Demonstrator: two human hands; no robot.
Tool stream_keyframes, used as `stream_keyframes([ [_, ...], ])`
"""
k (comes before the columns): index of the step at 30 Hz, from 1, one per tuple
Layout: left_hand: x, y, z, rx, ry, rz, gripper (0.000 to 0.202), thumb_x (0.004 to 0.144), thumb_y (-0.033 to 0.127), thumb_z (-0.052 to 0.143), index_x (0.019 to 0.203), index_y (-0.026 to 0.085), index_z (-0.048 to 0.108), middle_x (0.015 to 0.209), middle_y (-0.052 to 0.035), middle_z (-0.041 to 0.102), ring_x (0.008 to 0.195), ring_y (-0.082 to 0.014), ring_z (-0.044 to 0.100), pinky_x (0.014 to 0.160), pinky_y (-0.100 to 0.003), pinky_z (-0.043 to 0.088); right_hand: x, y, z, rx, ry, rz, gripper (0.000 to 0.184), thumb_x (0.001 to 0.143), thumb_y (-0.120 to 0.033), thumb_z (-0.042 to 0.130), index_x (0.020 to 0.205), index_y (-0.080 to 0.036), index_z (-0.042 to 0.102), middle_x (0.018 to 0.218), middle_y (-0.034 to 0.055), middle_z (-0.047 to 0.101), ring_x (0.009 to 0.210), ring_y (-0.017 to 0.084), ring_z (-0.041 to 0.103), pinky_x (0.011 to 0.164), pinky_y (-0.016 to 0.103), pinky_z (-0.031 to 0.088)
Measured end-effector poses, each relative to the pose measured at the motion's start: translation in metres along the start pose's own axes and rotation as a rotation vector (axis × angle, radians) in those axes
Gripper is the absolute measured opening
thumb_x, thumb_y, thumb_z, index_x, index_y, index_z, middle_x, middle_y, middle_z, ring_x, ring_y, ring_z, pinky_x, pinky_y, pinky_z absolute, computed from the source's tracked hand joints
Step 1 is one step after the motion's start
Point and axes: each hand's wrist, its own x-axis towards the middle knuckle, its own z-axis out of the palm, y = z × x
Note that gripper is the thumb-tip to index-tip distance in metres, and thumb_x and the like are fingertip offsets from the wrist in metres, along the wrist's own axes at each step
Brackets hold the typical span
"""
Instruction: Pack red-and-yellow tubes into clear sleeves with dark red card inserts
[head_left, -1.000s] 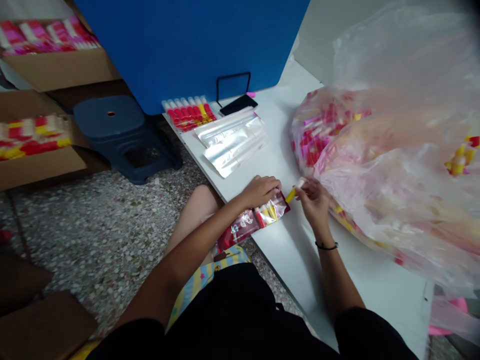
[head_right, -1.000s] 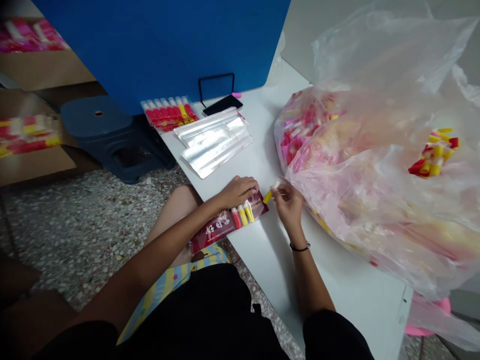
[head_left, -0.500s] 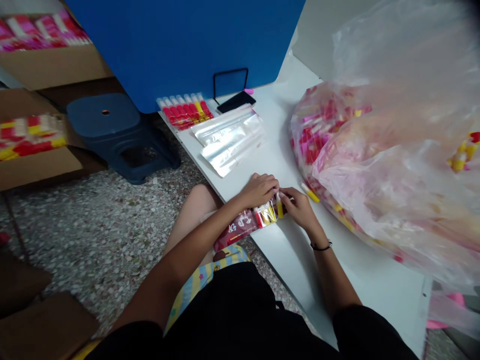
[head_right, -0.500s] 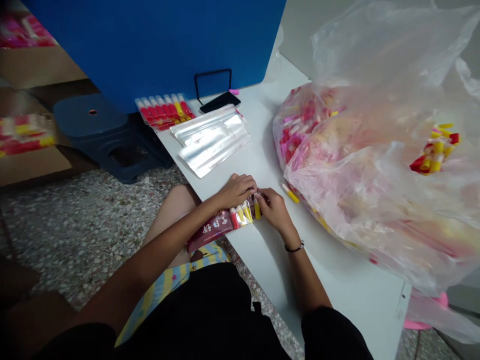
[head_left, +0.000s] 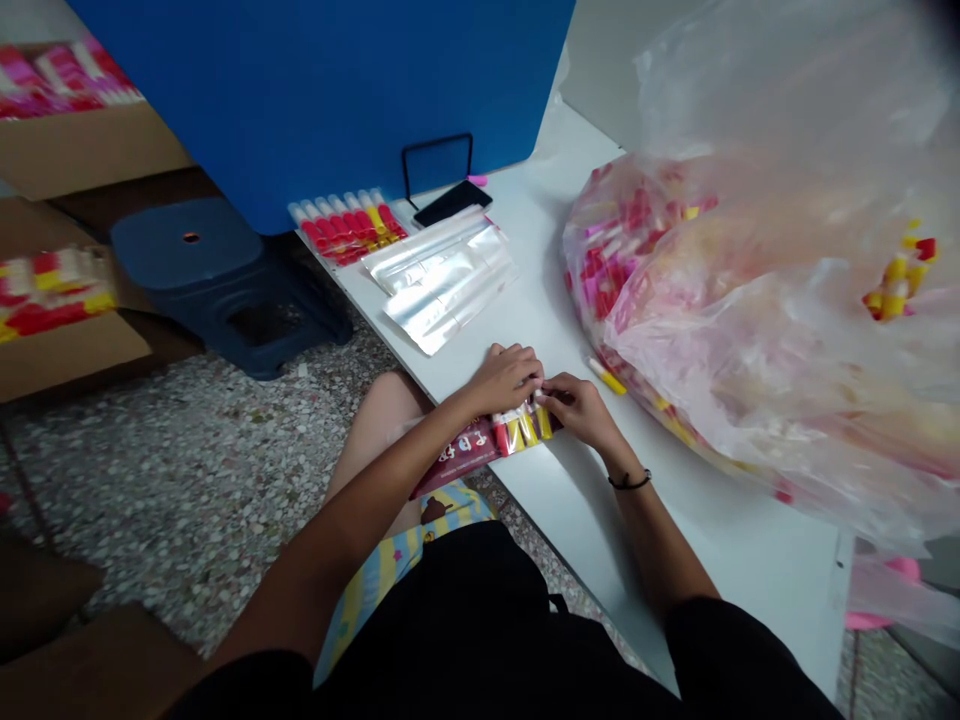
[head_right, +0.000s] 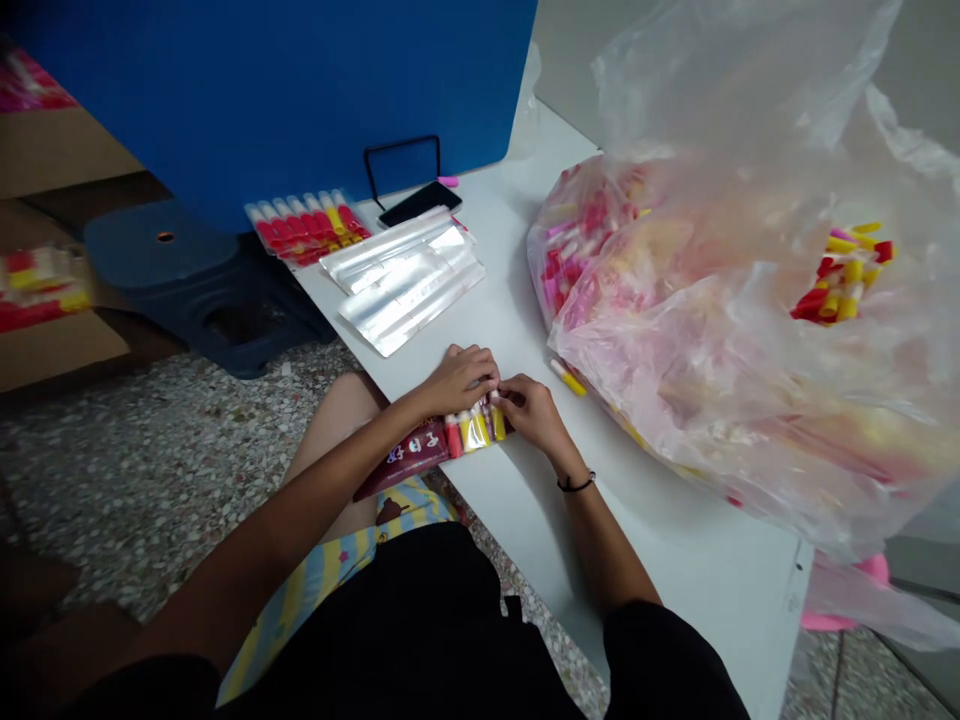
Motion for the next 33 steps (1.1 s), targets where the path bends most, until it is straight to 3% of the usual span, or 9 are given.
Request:
stream_keyframes([
  [6,0.001,-0.002,0.001,-0.022,0.009,0.003,0.019,0.092,0.029,0.041,0.085,0.02,0.057,0.095,-0.0031,0.059,0.095,-0.0221,0.051,0.08,-0.038,0.029,-0.006,0.001,0.01,0.237,0.088,0.268,0.032,0.069,-0.041,0.069,0.086,-0.014,0.071,0.075,0.006,0.069,0.062,0.018,0.062,0.052,0.028,0.048],
  [9,0.001,-0.001,0.001,-0.013,0.018,-0.003,0.02,0.093,0.03,0.041,0.086,0.02,0.056,0.095,-0.0031,0.06,0.096,-0.0219,0.051,0.08,-0.037,0.029,-0.011,0.001,0.017,0.229,0.141,0.251,0.036,0.071,-0.037,0.068,0.1,-0.016,0.066,0.078,0.0046,0.071,0.065,0.018,0.063,0.059,0.028,0.05],
  [12,0.001,-0.001,0.001,0.006,0.01,-0.005,0.02,0.094,0.03,0.04,0.086,0.02,0.056,0.096,-0.003,0.06,0.096,-0.0217,0.051,0.08,-0.037,0.029,-0.015,-0.004,0.021,0.158,0.173,0.165,0.047,0.074,-0.031,0.064,0.118,-0.019,0.052,0.08,0.0017,0.072,0.062,0.015,0.061,0.06,0.027,0.05],
  [16,0.001,-0.002,0.002,0.029,0.006,0.003,0.018,0.094,0.029,0.041,0.087,0.019,0.054,0.096,-0.0032,0.06,0.095,-0.0215,0.051,0.079,-0.036,0.029,-0.016,-0.009,0.011,-0.042,0.097,-0.009,0.041,0.079,-0.028,0.059,0.118,-0.021,0.048,0.082,0.0015,0.071,0.061,0.014,0.06,0.061,0.027,0.049],
  [19,0.0,-0.004,0.003,0.03,0.017,0.008,0.02,0.096,0.031,0.038,0.089,0.02,0.054,0.094,-0.0028,0.06,0.093,-0.0208,0.052,0.078,-0.036,0.029,-0.013,-0.003,-0.01,-0.298,0.203,-0.096,0.027,0.083,-0.023,0.051,0.109,-0.02,0.055,0.09,0.0068,0.07,0.071,0.018,0.062,0.069,0.033,0.05],
  [22,-0.001,-0.005,0.004,0.03,0.024,0.016,0.023,0.097,0.031,0.035,0.089,0.02,0.053,0.093,-0.0023,0.06,0.092,-0.0202,0.051,0.077,-0.035,0.028,-0.011,0.011,-0.028,-0.683,0.388,-0.059,0.027,0.08,-0.012,0.042,0.101,-0.017,0.059,0.095,0.0145,0.067,0.085,0.026,0.061,0.078,0.041,0.047],
  [26,-0.001,-0.004,0.004,0.022,0.031,0.026,0.025,0.098,0.032,0.033,0.089,0.02,0.053,0.094,-0.0023,0.06,0.092,-0.0203,0.051,0.077,-0.035,0.028,-0.012,0.023,-0.03,-0.919,0.388,0.01,0.028,0.074,-0.007,0.043,0.095,-0.016,0.059,0.097,0.0189,0.062,0.095,0.032,0.056,0.079,0.046,0.045],
  [30,-0.002,-0.004,0.004,0.016,0.027,0.009,0.025,0.098,0.032,0.033,0.089,0.02,0.053,0.096,-0.0027,0.06,0.093,-0.0205,0.051,0.078,-0.035,0.028,-0.012,0.02,-0.026,-0.854,0.381,0.031,0.011,0.076,-0.012,0.047,0.076,-0.018,0.056,0.088,0.0168,0.06,0.09,0.031,0.056,0.077,0.045,0.045],
  [33,-0.002,-0.004,0.004,0.017,0.035,0.017,0.025,0.098,0.033,0.033,0.09,0.021,0.053,0.096,-0.0027,0.06,0.093,-0.0206,0.051,0.078,-0.034,0.028,-0.01,0.012,-0.026,-0.553,0.357,-0.021,0.01,0.083,-0.026,0.05,0.083,-0.019,0.057,0.085,0.0103,0.063,0.077,0.023,0.059,0.073,0.039,0.048],
])
